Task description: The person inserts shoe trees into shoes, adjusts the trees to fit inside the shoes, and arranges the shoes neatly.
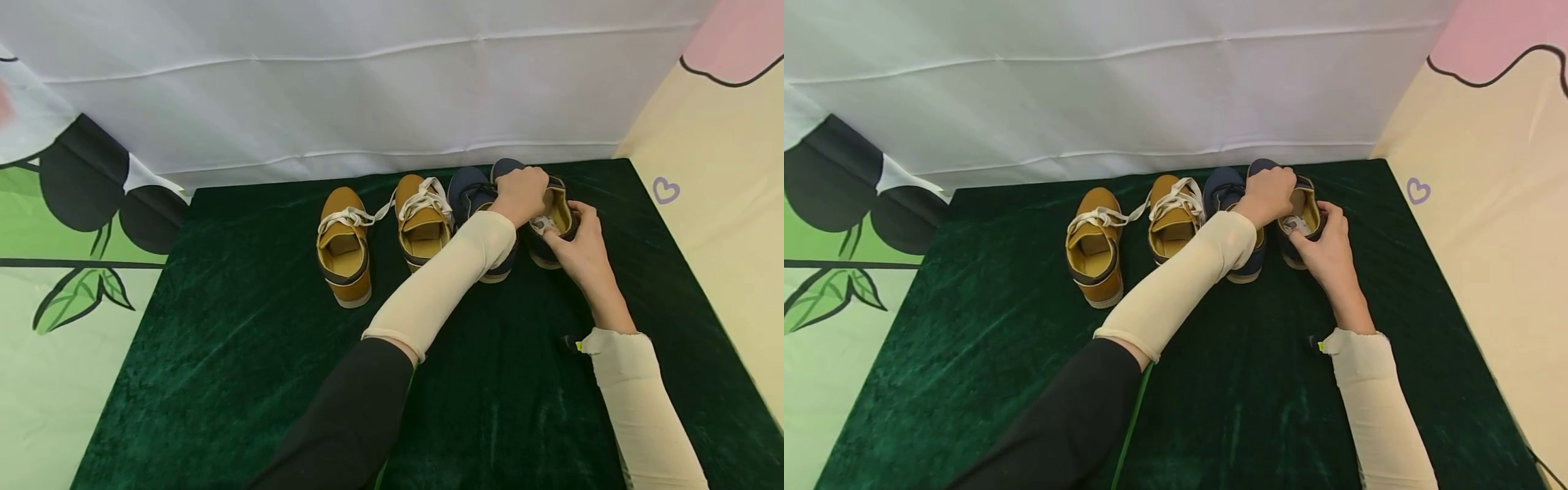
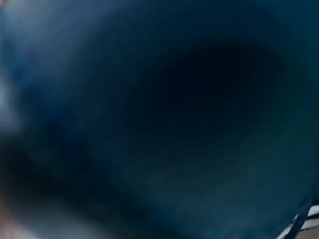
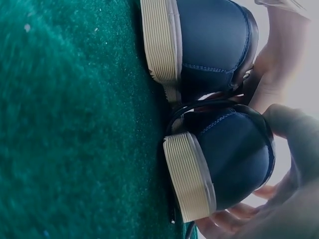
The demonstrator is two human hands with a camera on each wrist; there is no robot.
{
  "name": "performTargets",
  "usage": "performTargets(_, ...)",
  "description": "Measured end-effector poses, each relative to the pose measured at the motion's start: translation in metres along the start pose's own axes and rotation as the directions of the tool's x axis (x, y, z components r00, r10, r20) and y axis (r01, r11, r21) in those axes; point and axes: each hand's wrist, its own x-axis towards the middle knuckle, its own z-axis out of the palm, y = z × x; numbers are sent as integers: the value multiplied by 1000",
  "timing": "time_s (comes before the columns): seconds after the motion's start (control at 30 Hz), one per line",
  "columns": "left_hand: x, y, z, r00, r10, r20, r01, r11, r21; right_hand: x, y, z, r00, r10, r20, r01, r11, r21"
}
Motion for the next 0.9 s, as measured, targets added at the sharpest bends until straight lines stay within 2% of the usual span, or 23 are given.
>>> performTargets(0.1, 1, 5, 3, 999, -14, -35, 14, 1000, -10, -1, -1, 0, 1000, -4, -1, 4, 1000, 2)
performTargets(0.27, 3, 12, 6, 995, -73, -74, 73, 997, -3, -3, -3, 2, 1000, -12, 10, 12, 1000, -5)
performTargets(0.5, 1, 18, 8, 994, -81, -79, 88, 993, 83, -3, 0, 4, 999, -36, -17, 36, 999, -19)
performTargets(0.67, -5, 10, 5, 995, -69, -68, 77, 987, 138, -2, 1, 1, 997, -66, -38, 64, 996, -70)
performTargets(0.8, -11, -2, 5, 996, -51, -68, 58, 993, 102, -4, -1, -2, 995, -92, -40, 86, 988, -131)
performTargets(0.9, -20, -13, 6, 998, -7, -68, 12, 997, 76, -8, -1, -4, 992, -120, -45, 111, 980, -163)
